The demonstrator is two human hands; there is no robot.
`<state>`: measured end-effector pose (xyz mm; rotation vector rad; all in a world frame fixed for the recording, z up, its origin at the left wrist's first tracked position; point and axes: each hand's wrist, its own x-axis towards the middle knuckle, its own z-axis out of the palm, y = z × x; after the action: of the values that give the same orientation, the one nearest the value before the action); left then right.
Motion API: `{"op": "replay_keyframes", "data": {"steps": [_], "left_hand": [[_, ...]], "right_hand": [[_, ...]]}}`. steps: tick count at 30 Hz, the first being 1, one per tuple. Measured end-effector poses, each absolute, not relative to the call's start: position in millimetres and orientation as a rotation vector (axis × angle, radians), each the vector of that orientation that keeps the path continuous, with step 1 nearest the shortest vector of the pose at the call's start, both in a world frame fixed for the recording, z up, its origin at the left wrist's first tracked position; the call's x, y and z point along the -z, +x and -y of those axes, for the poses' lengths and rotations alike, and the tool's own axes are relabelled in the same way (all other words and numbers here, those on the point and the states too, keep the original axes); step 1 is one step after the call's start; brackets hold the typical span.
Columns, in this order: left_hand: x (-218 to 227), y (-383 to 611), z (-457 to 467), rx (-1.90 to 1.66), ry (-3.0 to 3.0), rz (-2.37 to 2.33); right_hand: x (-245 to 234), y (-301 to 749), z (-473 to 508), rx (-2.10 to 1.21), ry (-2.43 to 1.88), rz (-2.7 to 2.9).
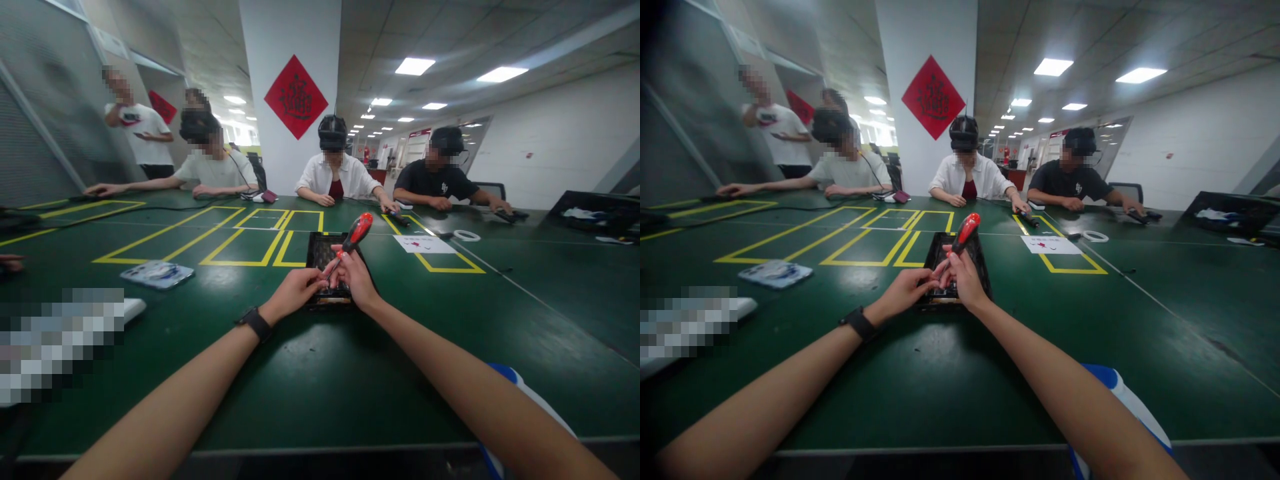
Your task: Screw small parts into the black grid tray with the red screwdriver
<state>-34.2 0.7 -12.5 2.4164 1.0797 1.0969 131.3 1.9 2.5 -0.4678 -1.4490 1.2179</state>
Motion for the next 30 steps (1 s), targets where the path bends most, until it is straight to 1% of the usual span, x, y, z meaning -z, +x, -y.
{"op": "replay_keyframes", "data": {"steps": [3,9,15,21,25,30], "left_hand": [[11.5,-33.5,1.4,-1.087,2.413,-1.054],[14.6,-33.3,0.1,-1.089,2.399,-1.164],[13.6,-36.2,-1.4,-1.034,2.459,-1.033],[13.6,-33.8,3.0,-1.134,2.272,-1.069],[15.8,-33.9,0.7,-1.123,2.118,-1.064],[13.3,-35.7,-0.5,-1.075,2.153,-0.989]], "right_hand": [[-1.0,131.0,-5.0,-1.221,-0.474,1.423],[0.0,129.7,-7.7,-1.208,-0.463,1.437],[2.6,129.7,-6.6,-1.169,-0.467,1.48],[3.7,128.5,-6.3,-1.105,-0.469,1.518],[2.4,129.0,-6.1,-1.113,-0.447,1.532],[0.3,130.4,-5.2,-1.135,-0.46,1.515]]}}
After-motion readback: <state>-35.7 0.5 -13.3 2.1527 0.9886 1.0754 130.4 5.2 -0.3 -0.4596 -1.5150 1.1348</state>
